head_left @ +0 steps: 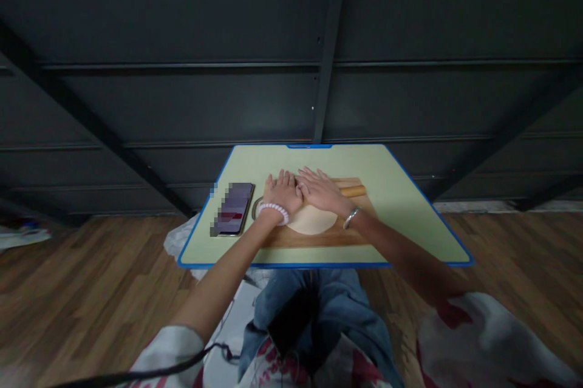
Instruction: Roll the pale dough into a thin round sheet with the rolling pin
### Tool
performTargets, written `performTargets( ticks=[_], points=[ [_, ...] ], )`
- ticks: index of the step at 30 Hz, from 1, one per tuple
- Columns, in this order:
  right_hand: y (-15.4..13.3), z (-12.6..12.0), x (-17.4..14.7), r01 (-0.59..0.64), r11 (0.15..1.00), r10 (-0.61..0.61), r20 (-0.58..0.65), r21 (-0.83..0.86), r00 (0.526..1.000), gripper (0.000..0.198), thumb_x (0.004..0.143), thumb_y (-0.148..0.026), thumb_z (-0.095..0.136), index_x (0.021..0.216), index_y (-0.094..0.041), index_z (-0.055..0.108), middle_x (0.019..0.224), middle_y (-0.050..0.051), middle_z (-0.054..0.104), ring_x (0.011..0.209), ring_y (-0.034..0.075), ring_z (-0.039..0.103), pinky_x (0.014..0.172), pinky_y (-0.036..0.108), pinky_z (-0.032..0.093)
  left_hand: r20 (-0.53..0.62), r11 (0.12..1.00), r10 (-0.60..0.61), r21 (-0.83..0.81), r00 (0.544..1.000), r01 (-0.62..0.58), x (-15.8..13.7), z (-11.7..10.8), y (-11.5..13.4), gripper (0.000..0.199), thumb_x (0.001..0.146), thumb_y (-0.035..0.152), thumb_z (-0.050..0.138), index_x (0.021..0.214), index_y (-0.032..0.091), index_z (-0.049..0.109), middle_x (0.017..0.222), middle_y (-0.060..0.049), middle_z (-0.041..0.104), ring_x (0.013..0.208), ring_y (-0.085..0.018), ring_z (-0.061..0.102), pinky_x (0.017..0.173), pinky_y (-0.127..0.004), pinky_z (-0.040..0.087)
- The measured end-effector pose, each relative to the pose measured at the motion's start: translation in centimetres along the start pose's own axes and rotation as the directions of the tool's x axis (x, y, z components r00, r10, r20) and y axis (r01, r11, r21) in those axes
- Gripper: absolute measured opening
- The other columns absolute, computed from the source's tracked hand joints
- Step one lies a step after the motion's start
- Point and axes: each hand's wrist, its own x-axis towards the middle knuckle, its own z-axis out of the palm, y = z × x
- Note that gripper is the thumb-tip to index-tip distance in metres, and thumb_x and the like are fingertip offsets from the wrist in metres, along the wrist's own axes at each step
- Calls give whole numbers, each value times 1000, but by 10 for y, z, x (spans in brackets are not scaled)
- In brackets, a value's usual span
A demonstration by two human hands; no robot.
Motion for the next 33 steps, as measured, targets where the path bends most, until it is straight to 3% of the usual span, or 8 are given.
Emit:
performTargets(
  ticks=[5,10,14,19,25,33],
  points=[
    [-5,5,-29,122,993,-121,-55,10,991,50,96,-23,23,136,-5,45,144,14,43,137,20,32,114,38,21,-98,997,71,50,993,-66,-39,-3,14,56,94,30,20,139,4,40,147,-14,38,140,-24,25,115,-44,16],
    [-12,1,-61,228,969,-216,-116,93,969,48,96,-25,27,140,-11,41,146,10,41,137,17,31,116,39,16,-162,989,145,33,976,-141,-76,-2,28,56,93,30,27,139,-1,36,147,-19,36,140,-24,25,115,-40,20],
    [-10,-5,-83,297,933,-295,-44,203,955,46,96,-23,29,141,-17,39,147,7,40,138,16,29,115,42,16,-182,990,138,-13,974,-143,-109,-1,45,59,89,24,36,140,-4,31,147,-23,33,140,-26,26,111,-39,29],
    [-1,-6,-99,274,895,-303,29,353,953,45,100,-31,25,142,-22,37,148,5,39,139,15,26,114,44,16,-211,990,137,-7,968,-142,-141,2,67,57,88,20,38,140,-4,32,146,-25,34,139,-30,26,110,-42,31],
    [-11,-4,-89,345,890,-346,-48,298,937,43,99,-30,28,138,-20,44,143,7,46,136,16,32,114,42,20,-258,998,55,18,965,-52,-151,1,70,54,86,16,41,138,0,39,142,-23,41,134,-32,36,107,-46,34],
    [-25,-13,-59,364,914,-355,-84,178,931,42,97,-24,31,134,-15,49,142,7,47,137,15,31,114,37,24,-262,999,-4,32,965,13,-136,7,51,52,93,23,37,139,-1,37,143,-23,40,133,-32,38,104,-43,38]
  ],
)
